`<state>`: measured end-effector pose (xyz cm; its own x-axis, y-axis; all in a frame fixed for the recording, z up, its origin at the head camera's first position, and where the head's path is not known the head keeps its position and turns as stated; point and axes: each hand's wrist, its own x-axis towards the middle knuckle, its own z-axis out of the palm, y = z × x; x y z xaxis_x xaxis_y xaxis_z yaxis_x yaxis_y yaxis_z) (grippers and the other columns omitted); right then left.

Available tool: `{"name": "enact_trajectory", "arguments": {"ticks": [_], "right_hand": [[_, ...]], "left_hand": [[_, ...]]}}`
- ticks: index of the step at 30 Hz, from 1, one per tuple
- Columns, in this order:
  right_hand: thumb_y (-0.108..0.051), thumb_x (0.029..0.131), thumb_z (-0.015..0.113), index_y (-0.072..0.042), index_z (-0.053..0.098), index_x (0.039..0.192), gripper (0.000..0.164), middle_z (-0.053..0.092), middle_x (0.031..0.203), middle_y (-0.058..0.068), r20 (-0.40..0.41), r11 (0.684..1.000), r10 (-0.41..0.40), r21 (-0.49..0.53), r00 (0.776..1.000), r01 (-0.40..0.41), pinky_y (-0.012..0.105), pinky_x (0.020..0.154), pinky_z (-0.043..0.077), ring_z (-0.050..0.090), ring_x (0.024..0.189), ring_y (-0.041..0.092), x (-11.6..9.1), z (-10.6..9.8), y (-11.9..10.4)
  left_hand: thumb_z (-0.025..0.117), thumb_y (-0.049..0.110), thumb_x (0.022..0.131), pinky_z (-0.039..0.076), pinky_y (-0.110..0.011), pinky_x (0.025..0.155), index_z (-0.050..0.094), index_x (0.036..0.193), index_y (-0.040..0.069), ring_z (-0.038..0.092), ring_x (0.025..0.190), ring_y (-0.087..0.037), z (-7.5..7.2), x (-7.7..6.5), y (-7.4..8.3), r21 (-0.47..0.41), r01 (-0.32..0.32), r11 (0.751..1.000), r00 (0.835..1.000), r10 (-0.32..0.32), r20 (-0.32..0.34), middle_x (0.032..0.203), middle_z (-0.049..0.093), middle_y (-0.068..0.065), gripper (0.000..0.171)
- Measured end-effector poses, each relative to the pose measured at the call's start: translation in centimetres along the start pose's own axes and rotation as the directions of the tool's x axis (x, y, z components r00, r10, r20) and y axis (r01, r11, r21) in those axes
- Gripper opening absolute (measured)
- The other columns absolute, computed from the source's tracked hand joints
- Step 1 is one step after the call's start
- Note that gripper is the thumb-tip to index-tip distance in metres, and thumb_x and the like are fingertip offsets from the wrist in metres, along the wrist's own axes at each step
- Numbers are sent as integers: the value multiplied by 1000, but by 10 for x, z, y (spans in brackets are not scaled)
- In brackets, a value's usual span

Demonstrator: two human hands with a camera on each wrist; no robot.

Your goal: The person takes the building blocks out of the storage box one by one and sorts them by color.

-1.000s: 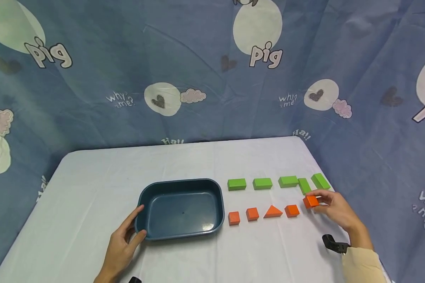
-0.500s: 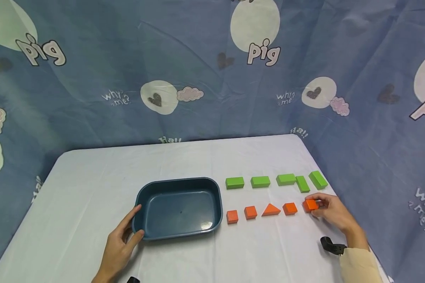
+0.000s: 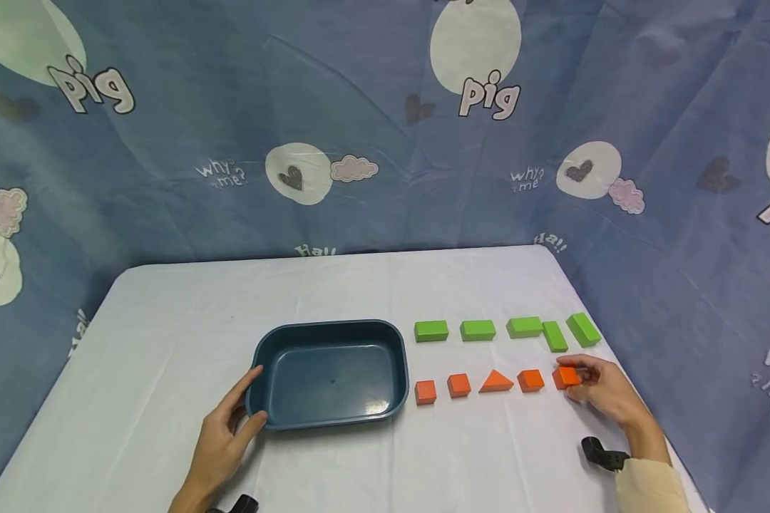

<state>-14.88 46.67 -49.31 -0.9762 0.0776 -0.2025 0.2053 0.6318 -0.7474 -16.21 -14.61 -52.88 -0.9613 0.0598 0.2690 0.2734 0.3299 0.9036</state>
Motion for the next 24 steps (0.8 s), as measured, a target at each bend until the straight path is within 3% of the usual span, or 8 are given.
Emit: {"name": "enact_trajectory", "arguments": {"ticks": [3,8,12,20,24], "right_hand": [[-7,80,84,6,58,136,62,64,119,-1,-34,1000,-15,-11,999,15,24,65,49,60,84,6,-3,-2,0],[-12,81,84,4,54,139,67,57,119,13,-81,994,-60,-91,995,52,23,64,42,55,75,11,-7,-3,-10],[-17,83,84,1,53,142,69,53,119,17,-93,992,-77,-111,993,67,25,62,42,55,73,12,-3,-3,-23],[-14,86,81,0,55,140,61,54,113,18,-102,984,-149,-119,984,136,28,57,40,53,73,13,-1,-1,-48],[-16,90,78,-1,56,137,54,55,114,18,-115,978,-179,-127,977,164,26,56,42,50,77,14,2,8,-63]], "left_hand": [[75,4,91,43,-12,100,51,151,18,59,126,-20,3,0,0,-3,4,1000,1000,-4,8,154,47,-12,66],[75,6,91,43,-13,100,51,151,18,57,128,-18,8,2,0,-6,21,1000,1000,-20,13,154,46,-13,66],[76,6,90,44,-13,99,51,151,17,58,128,-20,9,3,1,-1,24,1000,1000,-24,5,155,46,-13,67],[74,4,90,46,-14,95,42,157,17,64,119,-28,7,1,4,-6,20,1000,1000,-20,-2,137,63,-13,75],[74,2,89,44,-15,98,41,157,12,62,121,-27,2,2,9,42,-31,999,999,32,-26,144,58,-13,76]]}}
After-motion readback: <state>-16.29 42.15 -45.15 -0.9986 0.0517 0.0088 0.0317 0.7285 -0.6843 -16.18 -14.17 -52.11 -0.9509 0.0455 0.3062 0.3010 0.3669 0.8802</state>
